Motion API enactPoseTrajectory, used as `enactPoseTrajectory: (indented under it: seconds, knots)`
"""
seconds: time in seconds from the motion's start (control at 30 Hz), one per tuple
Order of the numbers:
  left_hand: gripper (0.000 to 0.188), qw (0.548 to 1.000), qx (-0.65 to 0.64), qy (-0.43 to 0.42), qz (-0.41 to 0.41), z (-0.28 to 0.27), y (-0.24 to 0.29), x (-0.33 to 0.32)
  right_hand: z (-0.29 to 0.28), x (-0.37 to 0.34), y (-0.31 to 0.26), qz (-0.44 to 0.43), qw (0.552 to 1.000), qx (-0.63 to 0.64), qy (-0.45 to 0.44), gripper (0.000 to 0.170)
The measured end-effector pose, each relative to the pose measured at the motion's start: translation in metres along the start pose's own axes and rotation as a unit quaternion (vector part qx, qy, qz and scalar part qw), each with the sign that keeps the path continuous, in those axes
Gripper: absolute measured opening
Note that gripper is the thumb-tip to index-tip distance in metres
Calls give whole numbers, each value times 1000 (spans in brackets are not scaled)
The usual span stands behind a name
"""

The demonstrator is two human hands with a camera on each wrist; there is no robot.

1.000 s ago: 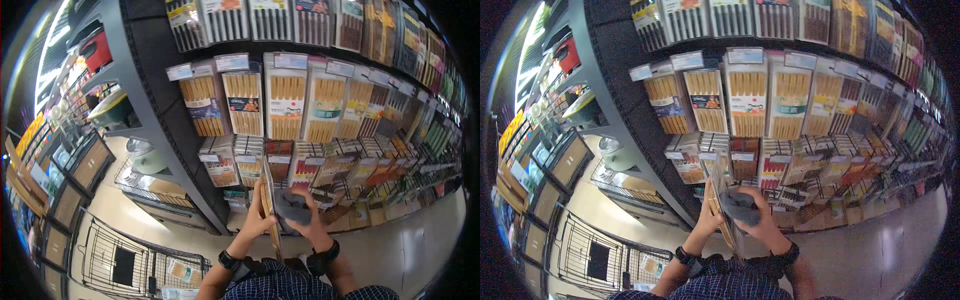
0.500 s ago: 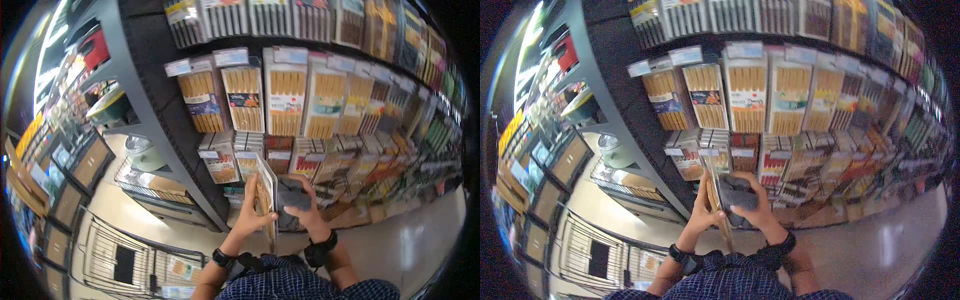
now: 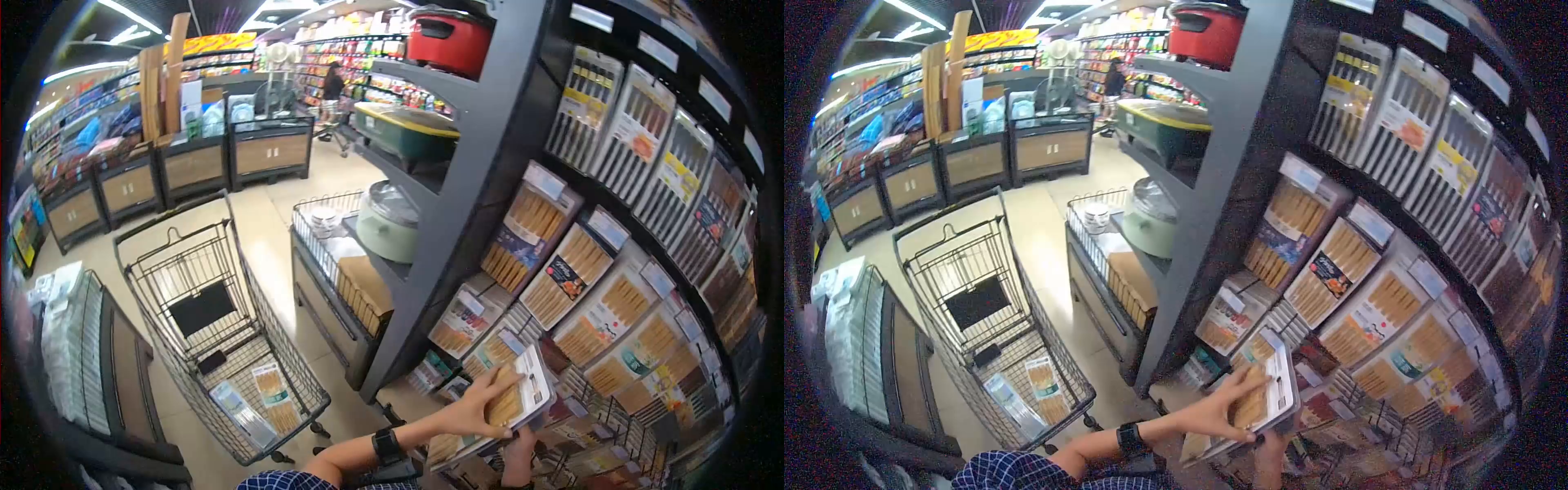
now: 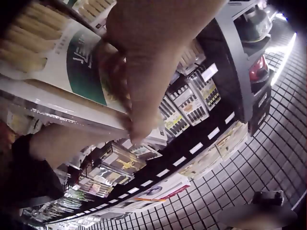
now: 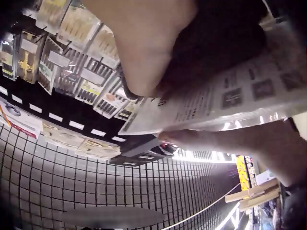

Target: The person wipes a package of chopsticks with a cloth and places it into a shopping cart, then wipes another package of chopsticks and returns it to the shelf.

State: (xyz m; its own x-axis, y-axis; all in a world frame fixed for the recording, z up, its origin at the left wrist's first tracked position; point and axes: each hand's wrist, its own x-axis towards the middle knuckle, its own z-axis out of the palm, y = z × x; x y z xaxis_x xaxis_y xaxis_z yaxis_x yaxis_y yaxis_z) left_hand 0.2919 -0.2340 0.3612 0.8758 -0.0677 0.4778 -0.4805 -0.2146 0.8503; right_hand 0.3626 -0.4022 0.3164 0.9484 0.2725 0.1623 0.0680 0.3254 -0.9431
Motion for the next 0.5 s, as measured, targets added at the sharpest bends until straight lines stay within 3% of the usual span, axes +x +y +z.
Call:
enactPoseTrajectory:
  seconds: [0.1, 0.17, 0.23, 0.3, 0.4, 0.43, 0.47, 0.5]
  knots:
    - [90, 999, 36, 21, -9, -18, 0, -6, 5, 2, -6, 5, 996, 67, -51, 61]
    - [90, 1000, -12, 1, -7, -21, 4, -10, 10, 13, -8, -17, 993, 92, -69, 59]
    - [90, 996, -88, -7, -9, -18, 7, -12, 13, 28, 3, -47, 994, 65, -68, 53]
    - [93, 998, -57, 2, 2, -16, 5, -11, 11, 41, 18, -43, 996, 44, -59, 48]
    - [97, 1000, -18, 10, 11, -19, 6, -9, 18, 30, 24, -73, 995, 9, -62, 58]
    - [97, 999, -36, 26, 17, -20, 5, -6, 35, 12, -1, -116, 990, -27, -74, 62]
    - [97, 998, -36, 42, 18, -21, 1, -3, 48, -3, -25, -81, 989, -116, -46, 69]
    - [98, 998, -36, 56, 18, -21, -2, 0, 58, -11, -42, -73, 994, -57, -61, 66]
